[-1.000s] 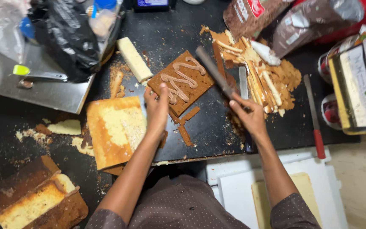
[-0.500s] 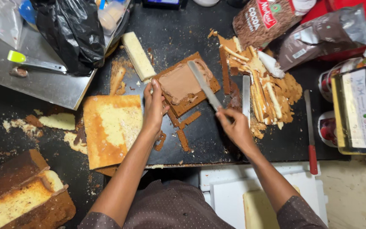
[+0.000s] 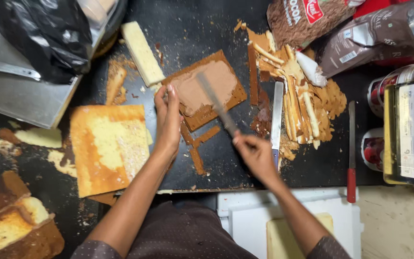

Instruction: The person assembles layers of rectangular cake on a dark countertop, applying chocolate-colored frosting using a piping bag and spreading it evenly with a knife. They stack additional cake pieces on top and trim the edges with a knife.

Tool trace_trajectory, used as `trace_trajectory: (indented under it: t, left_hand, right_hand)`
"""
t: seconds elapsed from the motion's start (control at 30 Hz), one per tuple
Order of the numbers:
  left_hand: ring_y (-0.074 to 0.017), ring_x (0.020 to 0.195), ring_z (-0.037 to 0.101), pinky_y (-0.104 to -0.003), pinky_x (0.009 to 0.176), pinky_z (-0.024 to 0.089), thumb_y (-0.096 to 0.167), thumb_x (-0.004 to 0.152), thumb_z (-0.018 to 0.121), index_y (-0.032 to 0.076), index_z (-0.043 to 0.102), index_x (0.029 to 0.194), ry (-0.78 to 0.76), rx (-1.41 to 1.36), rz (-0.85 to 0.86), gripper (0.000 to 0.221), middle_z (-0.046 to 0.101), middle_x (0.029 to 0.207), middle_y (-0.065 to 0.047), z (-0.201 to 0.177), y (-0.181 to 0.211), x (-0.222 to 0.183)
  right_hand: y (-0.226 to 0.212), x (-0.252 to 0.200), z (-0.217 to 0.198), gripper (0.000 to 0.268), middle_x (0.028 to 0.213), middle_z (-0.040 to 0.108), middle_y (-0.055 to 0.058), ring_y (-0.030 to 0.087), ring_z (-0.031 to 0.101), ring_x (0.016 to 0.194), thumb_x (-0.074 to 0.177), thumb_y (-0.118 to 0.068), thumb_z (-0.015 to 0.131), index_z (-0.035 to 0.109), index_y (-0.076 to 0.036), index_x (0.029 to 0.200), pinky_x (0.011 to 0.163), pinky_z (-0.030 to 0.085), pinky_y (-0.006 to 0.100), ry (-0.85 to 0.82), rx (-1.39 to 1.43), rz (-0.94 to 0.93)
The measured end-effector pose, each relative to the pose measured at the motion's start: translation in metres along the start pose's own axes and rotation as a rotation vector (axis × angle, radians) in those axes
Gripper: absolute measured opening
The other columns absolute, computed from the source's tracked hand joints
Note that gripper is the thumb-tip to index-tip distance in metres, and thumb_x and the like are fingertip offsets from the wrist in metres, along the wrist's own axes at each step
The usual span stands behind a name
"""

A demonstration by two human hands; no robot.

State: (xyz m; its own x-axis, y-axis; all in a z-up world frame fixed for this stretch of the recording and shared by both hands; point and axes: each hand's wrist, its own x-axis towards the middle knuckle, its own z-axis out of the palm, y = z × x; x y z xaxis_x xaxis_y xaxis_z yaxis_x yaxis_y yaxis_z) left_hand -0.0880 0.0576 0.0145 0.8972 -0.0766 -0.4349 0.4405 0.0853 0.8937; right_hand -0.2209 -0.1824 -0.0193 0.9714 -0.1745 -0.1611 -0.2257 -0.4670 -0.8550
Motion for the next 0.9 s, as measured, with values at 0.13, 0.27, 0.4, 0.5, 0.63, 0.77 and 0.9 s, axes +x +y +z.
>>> trace_trajectory:
  t: [0.13,0.27,0.4,0.5,0.63,0.77,0.9]
  left_hand:
    - [-0.0326,0.141,0.039,-0.054,0.107,0.043,0.081,0.087,0.033,0.014,0.019,0.158,-0.024,-0.06,-0.029,0.099,0.035,0.154,-0.019,-0.009,0.002,-0.005]
    - [-0.0341,0.136,0.048,-0.054,0.105,0.043,0.079,0.086,0.032,0.015,0.022,0.157,-0.062,-0.064,0.016,0.096,0.044,0.15,-0.023,-0.027,0.004,-0.017]
    - [-0.0354,0.138,0.046,-0.052,0.109,0.044,0.075,0.092,0.031,0.012,0.02,0.159,-0.067,-0.093,0.08,0.093,0.038,0.152,-0.025,-0.039,-0.003,-0.033]
    - [-0.0374,0.139,0.045,-0.052,0.109,0.046,0.073,0.094,0.03,0.009,0.019,0.159,-0.066,-0.074,0.087,0.091,0.035,0.154,-0.026,-0.04,-0.002,-0.043]
    - [-0.0396,0.141,0.045,-0.052,0.11,0.046,0.072,0.093,0.03,0.009,0.019,0.159,-0.063,-0.031,0.057,0.092,0.034,0.155,-0.028,-0.046,-0.005,-0.062]
    - [-0.0414,0.143,0.042,-0.052,0.113,0.042,0.073,0.093,0.031,0.009,0.016,0.158,-0.077,-0.088,0.02,0.093,0.037,0.152,-0.032,-0.047,-0.013,-0.064]
    - [-0.041,0.142,0.042,-0.053,0.112,0.042,0.073,0.092,0.031,0.008,0.018,0.157,-0.092,-0.121,0.029,0.092,0.036,0.153,-0.03,-0.037,-0.024,-0.048]
  right_hand:
    - [-0.02,-0.033,0.029,0.027,0.078,0.073,0.013,0.019,0.061,0.059,0.095,-0.02,0.071,0.078,-0.002,0.113,0.048,0.045,0.033,0.058,-0.446,-0.111]
    - [-0.034,-0.026,0.006,0.025,0.086,0.069,0.014,0.019,0.062,0.065,0.102,-0.02,0.069,0.077,-0.002,0.116,0.053,0.049,0.035,0.348,-0.632,-0.275]
    - [-0.059,-0.045,0.045,0.02,0.086,0.071,0.008,0.019,0.065,0.071,0.108,-0.024,0.068,0.077,-0.007,0.104,0.062,0.052,0.04,0.425,-0.304,-0.462]
    - [-0.069,-0.066,0.077,0.029,0.071,0.061,0.019,0.028,0.056,0.047,0.095,-0.025,0.067,0.082,-0.007,0.114,0.044,0.045,0.044,0.273,-0.692,-0.306]
    - [-0.041,-0.052,0.046,0.027,0.079,0.065,0.016,0.022,0.057,0.048,0.104,-0.027,0.064,0.079,-0.006,0.111,0.04,0.043,0.037,0.323,-0.771,-0.21]
    - [-0.006,-0.035,0.022,0.027,0.08,0.073,0.009,0.018,0.054,0.049,0.103,-0.029,0.063,0.078,-0.006,0.108,0.041,0.037,0.036,0.287,-0.411,-0.046]
    - [0.011,-0.076,0.042,0.023,0.081,0.078,0.011,0.011,0.054,0.058,0.097,-0.029,0.073,0.082,-0.009,0.104,0.048,0.037,0.029,0.08,-0.008,-0.088]
